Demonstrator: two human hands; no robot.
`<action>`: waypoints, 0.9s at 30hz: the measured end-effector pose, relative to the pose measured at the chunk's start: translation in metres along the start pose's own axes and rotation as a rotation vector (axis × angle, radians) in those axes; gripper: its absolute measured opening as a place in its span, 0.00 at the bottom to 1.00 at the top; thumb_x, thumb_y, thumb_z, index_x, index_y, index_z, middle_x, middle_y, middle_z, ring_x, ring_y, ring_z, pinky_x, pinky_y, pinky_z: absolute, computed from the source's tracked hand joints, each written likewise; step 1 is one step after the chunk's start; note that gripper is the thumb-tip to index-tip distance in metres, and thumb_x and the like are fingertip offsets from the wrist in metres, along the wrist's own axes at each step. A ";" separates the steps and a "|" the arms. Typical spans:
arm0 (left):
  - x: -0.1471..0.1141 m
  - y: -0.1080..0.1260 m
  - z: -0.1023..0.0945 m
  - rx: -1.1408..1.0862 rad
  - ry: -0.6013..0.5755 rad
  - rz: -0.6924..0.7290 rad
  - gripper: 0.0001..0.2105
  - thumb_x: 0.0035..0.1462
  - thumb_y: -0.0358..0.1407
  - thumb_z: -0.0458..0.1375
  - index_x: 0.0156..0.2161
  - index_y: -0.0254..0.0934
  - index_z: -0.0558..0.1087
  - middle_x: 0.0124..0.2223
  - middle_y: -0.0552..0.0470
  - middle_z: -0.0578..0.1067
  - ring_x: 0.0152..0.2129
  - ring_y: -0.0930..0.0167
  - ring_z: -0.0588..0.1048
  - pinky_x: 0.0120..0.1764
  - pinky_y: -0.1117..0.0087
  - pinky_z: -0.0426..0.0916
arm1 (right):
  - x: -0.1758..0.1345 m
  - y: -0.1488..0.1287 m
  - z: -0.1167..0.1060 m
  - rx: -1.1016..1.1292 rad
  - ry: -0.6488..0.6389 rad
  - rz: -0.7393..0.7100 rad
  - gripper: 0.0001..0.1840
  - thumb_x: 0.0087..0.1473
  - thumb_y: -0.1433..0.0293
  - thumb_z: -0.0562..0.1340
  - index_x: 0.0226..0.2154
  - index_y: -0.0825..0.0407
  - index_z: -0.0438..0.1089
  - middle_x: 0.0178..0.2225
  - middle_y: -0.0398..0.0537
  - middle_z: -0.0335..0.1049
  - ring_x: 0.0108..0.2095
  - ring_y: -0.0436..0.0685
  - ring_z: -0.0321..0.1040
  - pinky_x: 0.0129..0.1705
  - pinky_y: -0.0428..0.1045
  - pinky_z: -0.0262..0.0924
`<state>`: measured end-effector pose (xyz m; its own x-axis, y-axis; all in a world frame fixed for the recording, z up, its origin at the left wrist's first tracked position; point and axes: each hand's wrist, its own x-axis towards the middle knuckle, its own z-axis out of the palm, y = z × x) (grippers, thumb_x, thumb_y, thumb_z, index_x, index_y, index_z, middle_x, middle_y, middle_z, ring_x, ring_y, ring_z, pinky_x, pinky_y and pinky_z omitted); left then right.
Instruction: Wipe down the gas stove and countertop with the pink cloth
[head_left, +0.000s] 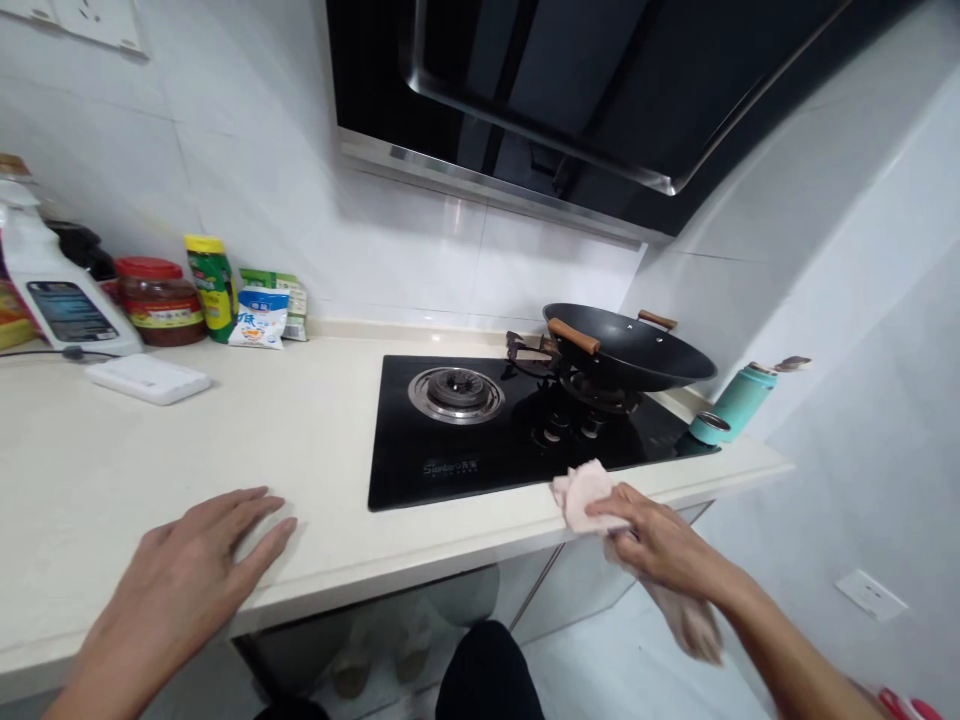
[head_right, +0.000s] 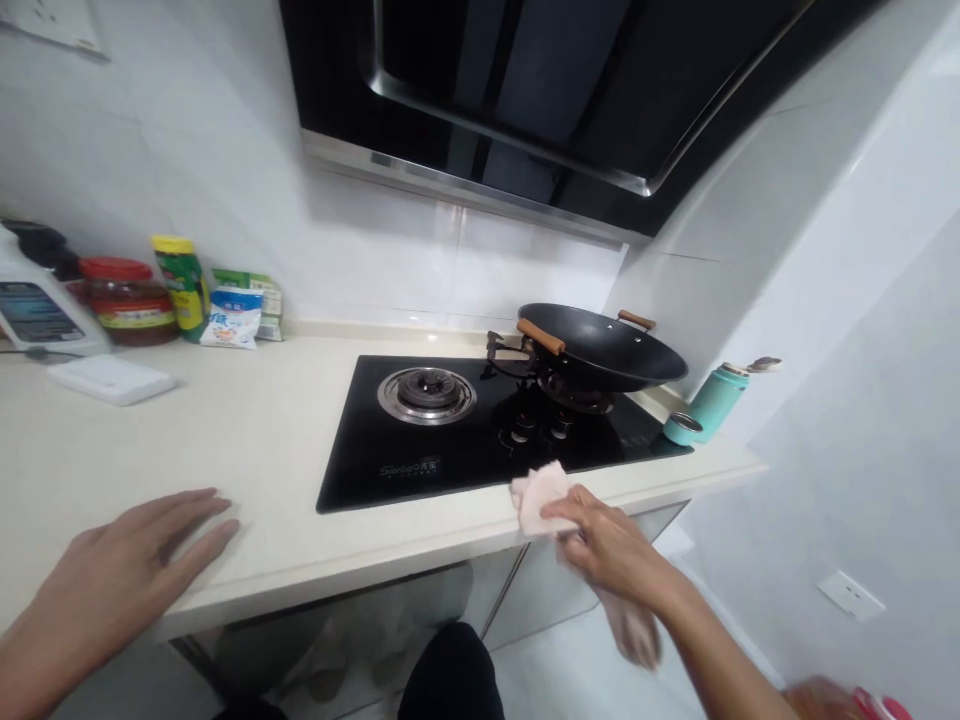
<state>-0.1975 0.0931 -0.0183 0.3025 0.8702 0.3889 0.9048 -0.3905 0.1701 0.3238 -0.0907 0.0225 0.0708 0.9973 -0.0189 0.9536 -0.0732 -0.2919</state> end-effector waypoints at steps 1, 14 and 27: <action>0.000 0.000 0.000 0.004 -0.008 0.002 0.27 0.63 0.55 0.46 0.53 0.41 0.76 0.60 0.46 0.76 0.58 0.57 0.72 0.57 0.55 0.63 | -0.019 0.006 0.002 0.033 -0.096 0.010 0.27 0.50 0.69 0.57 0.50 0.33 0.76 0.50 0.43 0.74 0.47 0.60 0.74 0.49 0.52 0.64; 0.003 0.006 -0.006 0.042 -0.036 -0.021 0.26 0.64 0.52 0.44 0.53 0.42 0.77 0.60 0.49 0.77 0.59 0.60 0.72 0.57 0.58 0.63 | -0.045 0.057 -0.034 -0.224 0.428 0.447 0.26 0.64 0.60 0.48 0.60 0.39 0.67 0.58 0.50 0.69 0.45 0.62 0.75 0.43 0.55 0.64; 0.002 0.006 -0.005 -0.132 0.023 -0.032 0.22 0.63 0.53 0.51 0.52 0.44 0.78 0.59 0.51 0.78 0.58 0.60 0.73 0.61 0.58 0.62 | 0.048 -0.095 0.015 -0.440 0.247 0.113 0.14 0.65 0.68 0.53 0.46 0.47 0.73 0.41 0.50 0.74 0.38 0.57 0.74 0.34 0.48 0.54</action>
<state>-0.1935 0.0908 -0.0126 0.2661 0.8762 0.4018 0.8661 -0.4003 0.2994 0.2317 -0.0363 0.0348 0.1964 0.9566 0.2153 0.9652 -0.2273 0.1295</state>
